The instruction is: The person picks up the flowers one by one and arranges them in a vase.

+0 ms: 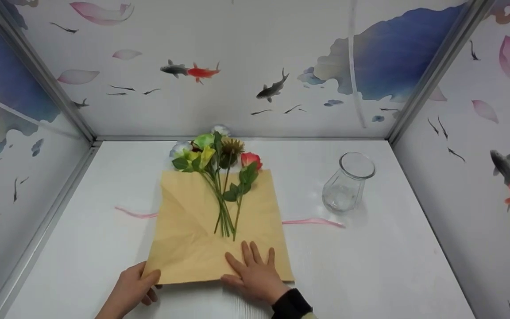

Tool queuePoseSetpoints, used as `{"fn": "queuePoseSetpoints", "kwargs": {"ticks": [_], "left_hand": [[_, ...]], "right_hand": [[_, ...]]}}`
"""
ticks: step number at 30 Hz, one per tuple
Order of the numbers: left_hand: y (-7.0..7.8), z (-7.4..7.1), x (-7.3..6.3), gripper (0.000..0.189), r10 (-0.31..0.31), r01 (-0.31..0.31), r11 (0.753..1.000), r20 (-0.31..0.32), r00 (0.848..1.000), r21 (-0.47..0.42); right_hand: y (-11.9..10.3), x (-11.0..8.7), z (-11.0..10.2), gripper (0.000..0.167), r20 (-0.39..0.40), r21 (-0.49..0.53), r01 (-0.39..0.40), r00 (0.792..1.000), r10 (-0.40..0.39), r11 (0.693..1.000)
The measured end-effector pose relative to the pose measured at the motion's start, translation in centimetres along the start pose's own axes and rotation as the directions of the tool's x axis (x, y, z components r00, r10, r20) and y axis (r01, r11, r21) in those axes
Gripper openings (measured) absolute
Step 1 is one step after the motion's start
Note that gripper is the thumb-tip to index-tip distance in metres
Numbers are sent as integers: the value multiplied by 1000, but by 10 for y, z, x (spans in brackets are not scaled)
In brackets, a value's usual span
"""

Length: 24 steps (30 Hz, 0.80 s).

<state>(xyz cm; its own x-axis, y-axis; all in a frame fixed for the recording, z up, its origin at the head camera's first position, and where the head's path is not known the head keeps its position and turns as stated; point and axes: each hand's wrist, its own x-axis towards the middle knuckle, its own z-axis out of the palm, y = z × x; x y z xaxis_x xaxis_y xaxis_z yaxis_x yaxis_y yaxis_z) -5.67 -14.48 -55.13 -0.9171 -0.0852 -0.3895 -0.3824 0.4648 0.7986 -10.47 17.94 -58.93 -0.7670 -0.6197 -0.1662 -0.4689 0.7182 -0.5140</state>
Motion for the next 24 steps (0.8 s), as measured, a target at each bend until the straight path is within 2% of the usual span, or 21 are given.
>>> {"fn": "queuePoseSetpoints", "kwargs": {"ticks": [4,8,10,13,15,16,18,20,21,22,24], "left_hand": [[-5,-4,3,15,-56,56,998,59,997,-5],[-11,-7,6,12,-93,92,996,123,988,17],[-13,-8,6,11,-116,111,993,135,984,46],[-13,-7,7,12,-129,115,982,88,988,152],[-11,-7,7,19,-104,98,963,12,994,250],[-9,-7,7,27,-73,81,950,-36,997,301],[-5,-5,8,52,43,16,906,-128,991,424],[-2,-2,9,82,195,-61,834,-188,963,549],[-1,1,9,93,283,-107,785,-199,938,610],[0,3,10,101,369,-153,726,-191,910,671],[2,7,12,106,506,-242,604,-131,853,759]], "right_hand": [[9,1,-4,58,22,63,-7,1000,6,998],[17,-3,-4,54,3,-36,9,1000,-9,999],[19,-6,-3,55,-7,-90,5,1000,-6,996],[18,-8,2,57,-34,-136,-14,999,9,991],[17,-8,4,57,-56,-151,-23,998,14,988],[16,-8,4,57,-70,-160,-24,997,12,987],[16,-9,5,56,-89,-175,-22,996,7,984],[15,-9,6,56,-95,-177,-21,995,4,984],[15,-9,6,56,-95,-175,-21,995,4,984],[16,-9,6,56,-94,-173,-21,996,5,985],[16,-9,6,56,-89,-169,-24,996,9,985]]}}
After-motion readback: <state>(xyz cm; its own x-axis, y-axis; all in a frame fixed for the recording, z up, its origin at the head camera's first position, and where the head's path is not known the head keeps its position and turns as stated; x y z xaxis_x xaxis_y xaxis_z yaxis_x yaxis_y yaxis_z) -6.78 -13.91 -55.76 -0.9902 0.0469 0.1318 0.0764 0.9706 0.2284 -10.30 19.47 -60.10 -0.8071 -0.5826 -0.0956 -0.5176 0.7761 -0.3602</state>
